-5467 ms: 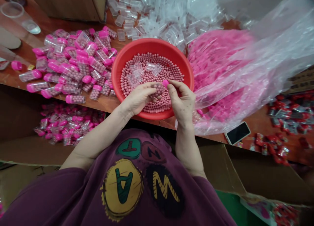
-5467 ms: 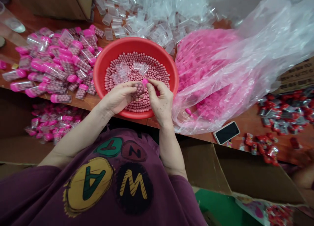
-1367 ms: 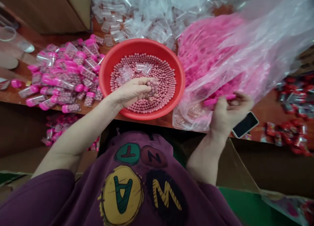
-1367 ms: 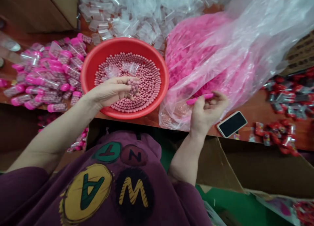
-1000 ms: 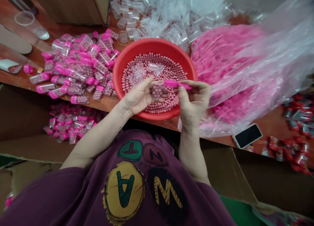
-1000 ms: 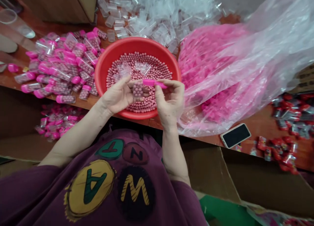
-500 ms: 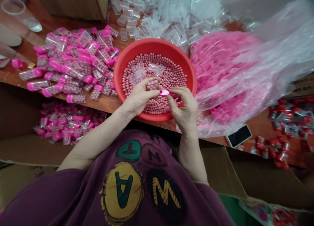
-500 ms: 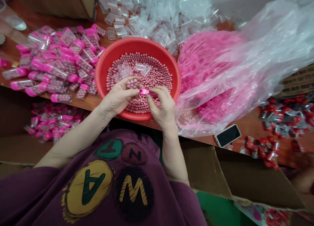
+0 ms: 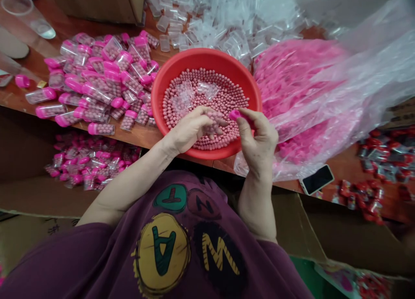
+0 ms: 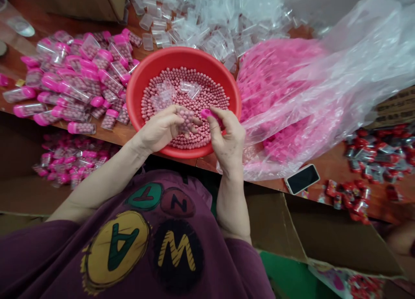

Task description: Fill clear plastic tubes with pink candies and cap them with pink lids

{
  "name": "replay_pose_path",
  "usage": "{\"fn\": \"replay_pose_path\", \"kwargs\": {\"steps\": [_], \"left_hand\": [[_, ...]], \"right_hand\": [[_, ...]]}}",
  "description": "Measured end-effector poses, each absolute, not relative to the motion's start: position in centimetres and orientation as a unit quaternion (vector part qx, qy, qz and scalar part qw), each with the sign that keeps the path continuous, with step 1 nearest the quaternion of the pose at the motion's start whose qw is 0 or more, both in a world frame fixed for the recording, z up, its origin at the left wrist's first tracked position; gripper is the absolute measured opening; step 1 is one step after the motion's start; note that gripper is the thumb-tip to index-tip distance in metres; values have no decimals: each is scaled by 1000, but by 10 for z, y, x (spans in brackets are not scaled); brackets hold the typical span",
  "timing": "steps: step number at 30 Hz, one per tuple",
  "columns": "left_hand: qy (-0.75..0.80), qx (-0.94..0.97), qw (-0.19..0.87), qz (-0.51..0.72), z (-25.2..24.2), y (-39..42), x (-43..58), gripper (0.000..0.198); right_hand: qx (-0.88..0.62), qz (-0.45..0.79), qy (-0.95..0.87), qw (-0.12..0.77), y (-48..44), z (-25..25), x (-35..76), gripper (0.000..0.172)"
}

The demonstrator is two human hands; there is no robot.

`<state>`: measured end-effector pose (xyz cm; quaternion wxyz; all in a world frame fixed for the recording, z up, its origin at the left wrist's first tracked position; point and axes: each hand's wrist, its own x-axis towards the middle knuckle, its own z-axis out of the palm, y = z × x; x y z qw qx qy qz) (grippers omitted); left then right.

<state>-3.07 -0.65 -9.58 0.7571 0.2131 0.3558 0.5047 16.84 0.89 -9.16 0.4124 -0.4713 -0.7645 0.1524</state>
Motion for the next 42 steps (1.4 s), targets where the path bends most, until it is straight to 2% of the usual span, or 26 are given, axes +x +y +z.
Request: {"fn": "replay_pose_path", "kwargs": {"steps": [8, 19, 29, 33, 35, 39, 42], "left_hand": [[364, 251, 747, 497, -98, -6, -30, 20], [395, 262, 720, 506, -102, -7, -26, 15], [452, 274, 672, 519, -101, -11, -20, 4], [451, 297, 665, 517, -101, -10, -20, 4], [443, 289, 675, 514, -100, -9, -22, 8], [433, 275, 690, 511, -99, -7, -26, 12], [427, 288, 675, 529, -101, -6, -24, 12]], "right_hand": [[-460, 238, -755, 404, 13, -86, 155, 24], [-452, 197, -771, 403, 13, -91, 142, 21], [-396, 225, -821, 343, 20, -91, 149, 21], [-374, 254, -828, 331, 19, -95, 157, 30], [-390, 267, -811, 344, 20, -103, 160, 38], [-432, 276, -737, 440, 23, -124, 160, 52], [-434, 284, -735, 437, 20, -125, 154, 44]]}}
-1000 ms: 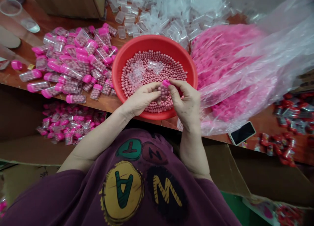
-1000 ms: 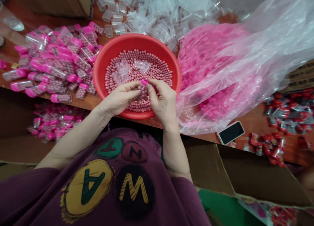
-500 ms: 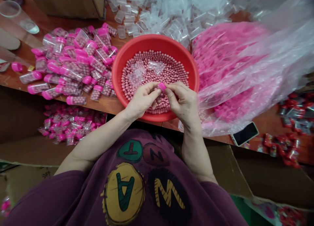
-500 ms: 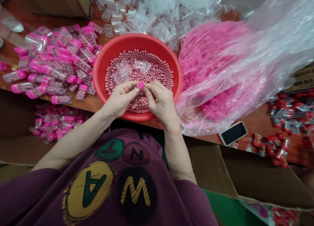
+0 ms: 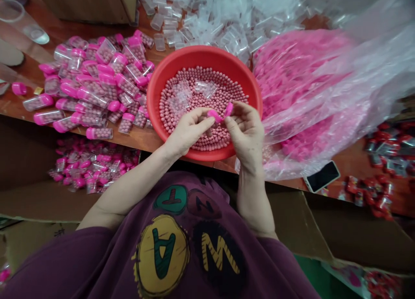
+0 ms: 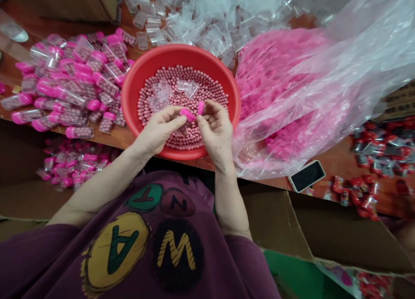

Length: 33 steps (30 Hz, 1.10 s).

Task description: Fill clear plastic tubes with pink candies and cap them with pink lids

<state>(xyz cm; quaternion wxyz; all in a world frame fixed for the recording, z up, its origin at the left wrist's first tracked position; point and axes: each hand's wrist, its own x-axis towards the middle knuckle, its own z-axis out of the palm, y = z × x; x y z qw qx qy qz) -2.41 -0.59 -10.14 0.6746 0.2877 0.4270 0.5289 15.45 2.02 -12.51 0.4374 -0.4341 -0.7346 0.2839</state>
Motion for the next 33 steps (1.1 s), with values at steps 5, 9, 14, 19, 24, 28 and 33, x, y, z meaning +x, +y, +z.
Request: {"fn": "replay_pose_path", "kwargs": {"steps": [5, 9, 14, 19, 24, 28, 33], "left_hand": [[444, 281, 660, 538, -108, -4, -21, 14], [463, 244, 674, 522, -109, -4, -21, 37], [467, 224, 687, 510, -106, -5, -20, 59], [464, 214, 683, 522, -106, -4, -22, 53], [473, 205, 675, 528, -110, -4, -19, 48], [475, 229, 621, 581, -101, -3, -37, 45], [569, 344, 315, 677, -102, 26, -143, 29]], "right_hand": [[-444, 207, -819, 300, 7, -109, 143, 51], [-483, 112, -826, 269, 5, -121, 131, 61], [-467, 59, -825, 313, 12, -139, 127, 44], [-457, 57, -839, 291, 17, -141, 128, 45], [-463, 102, -847, 239, 18, -131, 120, 46], [-384, 216, -873, 207, 42, -120, 129, 79], [-427, 147, -875, 176, 112, -118, 143, 49]]}}
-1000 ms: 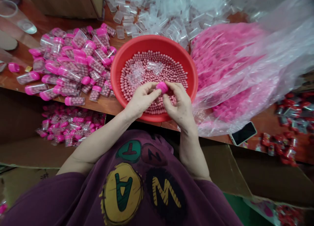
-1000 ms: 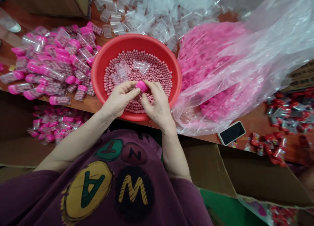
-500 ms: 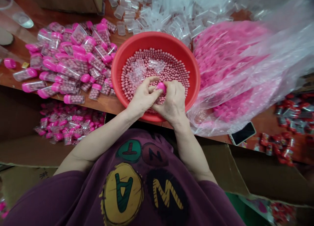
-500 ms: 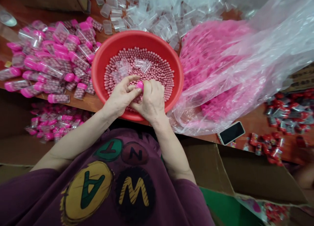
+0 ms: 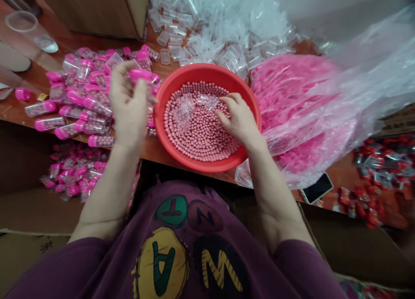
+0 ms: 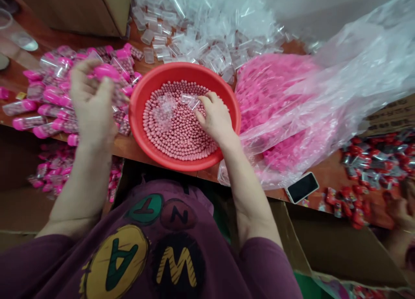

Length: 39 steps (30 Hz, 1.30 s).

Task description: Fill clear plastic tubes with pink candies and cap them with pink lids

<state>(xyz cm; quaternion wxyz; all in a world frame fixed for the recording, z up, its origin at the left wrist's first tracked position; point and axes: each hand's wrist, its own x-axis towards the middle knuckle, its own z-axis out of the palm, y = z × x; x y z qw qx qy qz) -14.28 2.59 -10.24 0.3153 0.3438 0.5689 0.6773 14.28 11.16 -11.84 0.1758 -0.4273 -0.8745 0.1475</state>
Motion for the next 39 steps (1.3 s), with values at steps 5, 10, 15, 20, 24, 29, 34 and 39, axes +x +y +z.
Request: {"fn": "replay_pose_path", "kwargs": {"steps": [5, 10, 15, 20, 24, 29, 34, 39], "left_hand": [[710, 408, 67, 570, -129, 58, -209, 42], [650, 623, 58, 430, -120, 49, -132, 31], [543, 814, 179, 105, -105, 53, -52, 38], [546, 808, 216, -51, -106, 73, -32, 46], [529, 814, 209, -119, -103, 76, -22, 41], [526, 813, 182, -173, -103, 73, 2, 43], [595, 776, 182, -103, -125, 92, 29, 39], [665, 660, 342, 72, -147, 107, 53, 17]], "right_hand": [[-444, 50, -895, -20, 147, -124, 120, 49], [-438, 69, -895, -44, 140, -123, 120, 41], [-402, 166, -900, -2, 115, -117, 133, 26], [-427, 216, -877, 32, 93, -121, 149, 25], [-456, 194, -853, 165, 63, -116, 174, 35], [-488, 125, -752, 425, 10, -111, 221, 25], [-644, 119, -516, 552, -14, -154, 288, 28], [-725, 170, -485, 458, 11, -198, 326, 34]]}}
